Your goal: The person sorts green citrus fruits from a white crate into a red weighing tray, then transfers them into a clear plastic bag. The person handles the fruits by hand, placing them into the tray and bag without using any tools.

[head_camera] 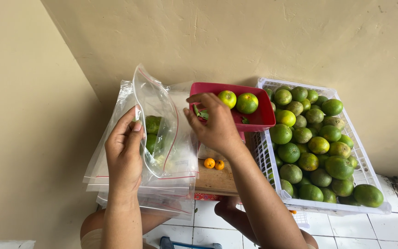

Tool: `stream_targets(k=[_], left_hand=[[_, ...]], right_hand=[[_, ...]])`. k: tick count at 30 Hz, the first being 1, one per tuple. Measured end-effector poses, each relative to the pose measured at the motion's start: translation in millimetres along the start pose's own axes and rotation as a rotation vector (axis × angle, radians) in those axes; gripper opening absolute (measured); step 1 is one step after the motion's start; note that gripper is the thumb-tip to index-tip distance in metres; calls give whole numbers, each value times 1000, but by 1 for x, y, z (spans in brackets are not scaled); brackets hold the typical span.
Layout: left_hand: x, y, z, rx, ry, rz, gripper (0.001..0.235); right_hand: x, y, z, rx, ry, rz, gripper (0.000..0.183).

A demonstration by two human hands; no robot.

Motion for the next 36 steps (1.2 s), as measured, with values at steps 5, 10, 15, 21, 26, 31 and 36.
stream_targets(k=[5, 10, 15, 21, 26, 31, 36], left_hand=[[-1, -2, 2, -10, 7, -10, 41], [-1, -1, 1, -7, 5, -22, 41], [-1, -2, 0, -3, 13, -25, 41], [0, 2, -2, 10, 15, -21, 42], [0, 4, -1, 21, 20, -17, 41], [0, 3, 2, 40, 30, -4, 41], [-1, 5, 1, 34, 15, -24, 42]], right_hand=[[-7, 21, -56, 177, -148, -9, 32], [-20, 30, -85, 498, -497, 185, 50], [-27, 26, -93, 653, -660, 347, 75], [-27, 25, -95, 632, -615, 397, 60], [-14, 37, -63, 224, -405, 139, 62], [7, 33, -37, -524, -180, -152, 66], [22, 24, -60, -1223, -187, -168, 66]])
Point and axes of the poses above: each hand's wrist, its own x-axis away from the middle knuckle, its own y-axis out of the back of the hand, z = x × y, the point moved 2 cm from there along -x, towards the middle knuckle, and after that the axes turned 4 degrees about y, right-handed, at the moved point
